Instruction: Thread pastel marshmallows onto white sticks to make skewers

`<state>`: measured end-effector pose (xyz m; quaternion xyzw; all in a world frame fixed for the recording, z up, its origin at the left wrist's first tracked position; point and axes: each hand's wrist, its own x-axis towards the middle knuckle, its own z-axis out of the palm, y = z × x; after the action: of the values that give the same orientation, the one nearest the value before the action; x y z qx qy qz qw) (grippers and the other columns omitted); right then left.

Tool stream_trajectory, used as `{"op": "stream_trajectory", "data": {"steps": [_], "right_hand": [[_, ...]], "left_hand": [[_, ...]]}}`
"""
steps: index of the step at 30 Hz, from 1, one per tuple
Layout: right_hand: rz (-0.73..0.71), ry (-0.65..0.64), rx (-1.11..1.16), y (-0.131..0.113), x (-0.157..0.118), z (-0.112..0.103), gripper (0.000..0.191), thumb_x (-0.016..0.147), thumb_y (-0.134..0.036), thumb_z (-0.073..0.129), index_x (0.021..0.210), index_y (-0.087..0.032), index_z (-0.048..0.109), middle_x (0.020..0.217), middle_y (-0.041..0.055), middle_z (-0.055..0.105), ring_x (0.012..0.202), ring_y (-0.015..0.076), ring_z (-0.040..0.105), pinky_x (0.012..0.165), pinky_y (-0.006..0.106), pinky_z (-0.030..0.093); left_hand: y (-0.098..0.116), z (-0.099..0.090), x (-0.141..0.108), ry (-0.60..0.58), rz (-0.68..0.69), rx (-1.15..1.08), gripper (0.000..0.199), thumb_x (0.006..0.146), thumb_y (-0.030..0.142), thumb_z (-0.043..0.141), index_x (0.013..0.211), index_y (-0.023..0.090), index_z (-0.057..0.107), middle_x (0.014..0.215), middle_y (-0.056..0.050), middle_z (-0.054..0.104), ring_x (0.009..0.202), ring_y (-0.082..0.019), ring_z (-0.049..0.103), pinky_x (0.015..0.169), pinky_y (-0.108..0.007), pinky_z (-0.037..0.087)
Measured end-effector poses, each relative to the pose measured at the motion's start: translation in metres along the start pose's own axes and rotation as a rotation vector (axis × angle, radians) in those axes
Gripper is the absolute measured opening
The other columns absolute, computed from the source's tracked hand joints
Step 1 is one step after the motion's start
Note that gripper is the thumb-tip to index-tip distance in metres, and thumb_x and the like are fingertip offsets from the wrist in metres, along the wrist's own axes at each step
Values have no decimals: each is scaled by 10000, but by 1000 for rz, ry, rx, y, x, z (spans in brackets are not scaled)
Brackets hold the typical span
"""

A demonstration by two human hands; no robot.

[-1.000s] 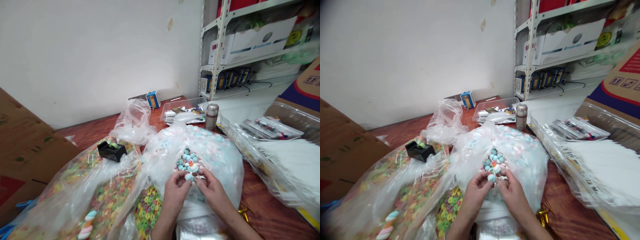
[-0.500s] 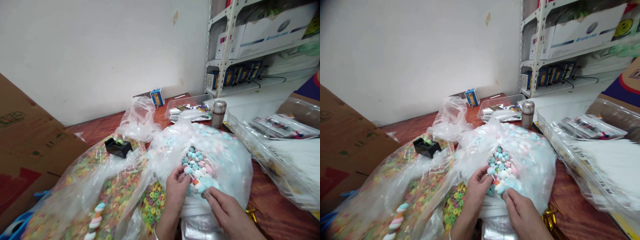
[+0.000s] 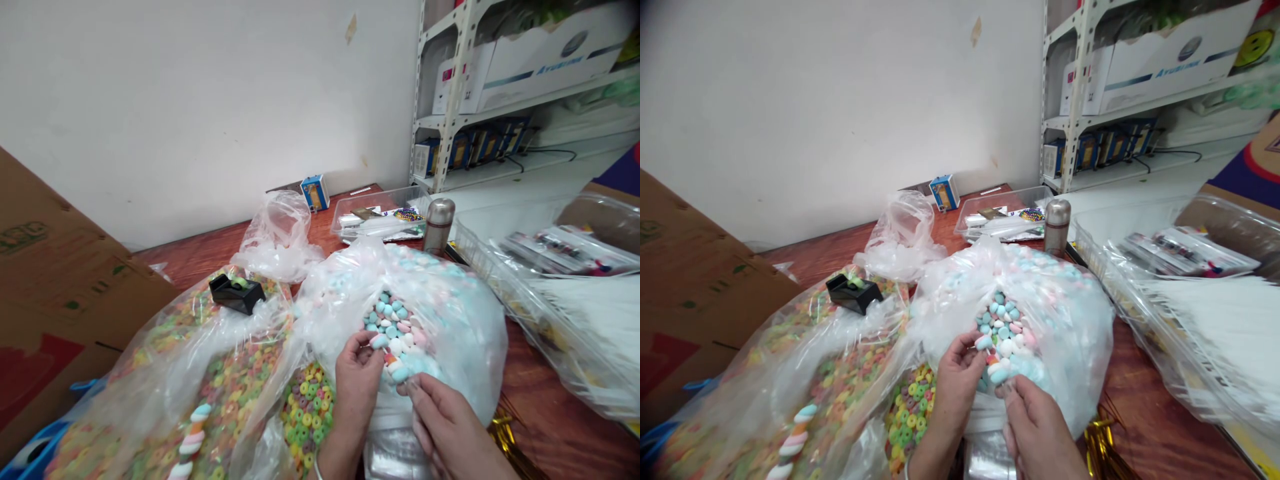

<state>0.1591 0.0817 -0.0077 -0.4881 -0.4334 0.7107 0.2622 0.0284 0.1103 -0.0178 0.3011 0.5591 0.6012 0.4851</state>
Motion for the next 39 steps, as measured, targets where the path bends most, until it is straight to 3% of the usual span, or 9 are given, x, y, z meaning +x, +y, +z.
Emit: {"op": "stream_trajectory", "data": {"steps": [6,11,18,20,23,26,32,36,39], "right_hand": [[-63,40,-67,-2,5,2,320,870,-542,408,865,-234,495,362,-137,323,294,90,257,309,197,239],[-245,129,-178,-3,12,-3,275,866,-473,451,708,-248,473,426,-106,345,367,99,313,377,217,249],[-406,182,-379,6,24,-1,284,929,-433,384,721,-244,426,575,-62,454,520,129,421,474,225,324],[-458,217,-431,11,26,0,291,948,-430,361,745,-238,441,625,-47,490,574,137,468,528,228,365],[-521,221,-493,17,25,-1,301,965,-437,355,798,-228,492,668,-36,537,597,137,516,569,222,405],[-564,159,-593,18,19,1,310,977,-423,359,813,-225,532,686,-19,591,604,141,559,583,218,434],[-590,94,-868,27,1,-6,299,983,-354,318,1118,-243,560,1088,106,700,950,231,678,772,305,513],[-532,4,-1059,47,-7,-19,309,982,-323,302,1170,-289,545,971,72,746,776,235,721,616,295,526],[-615,23,-1108,51,-7,-15,303,958,-291,353,1213,-268,514,1085,101,721,911,246,707,700,304,535]], "left_hand": [[1,-3,-1,-19,96,49,202,699,123,694,898,153,698,901,-58,754,852,-184,694,793,-269,537],[-2,-5,-2,-31,137,93,210,733,128,664,935,166,707,947,-58,752,893,-189,691,832,-285,530],[-10,-12,-9,-40,215,203,185,780,170,643,948,177,718,928,-61,732,900,-207,673,852,-319,514],[-6,-13,-15,-80,210,140,200,784,182,653,976,178,708,981,-72,719,953,-216,661,904,-333,490],[5,-7,-26,-85,114,-198,252,831,278,634,1069,196,641,1085,-90,681,994,-232,655,911,-360,485],[18,3,-33,-29,-3,-500,242,901,382,544,1053,199,586,955,-59,665,818,-181,672,795,-322,513],[19,19,-35,12,-84,-639,209,889,353,566,800,163,560,702,17,541,578,-81,533,621,-206,449],[10,24,-45,97,-135,-640,275,890,417,534,768,171,541,662,19,528,535,-90,500,641,-243,463],[6,22,-56,129,-134,-579,315,892,460,514,743,184,533,656,14,535,573,-113,523,707,-266,471]]}}
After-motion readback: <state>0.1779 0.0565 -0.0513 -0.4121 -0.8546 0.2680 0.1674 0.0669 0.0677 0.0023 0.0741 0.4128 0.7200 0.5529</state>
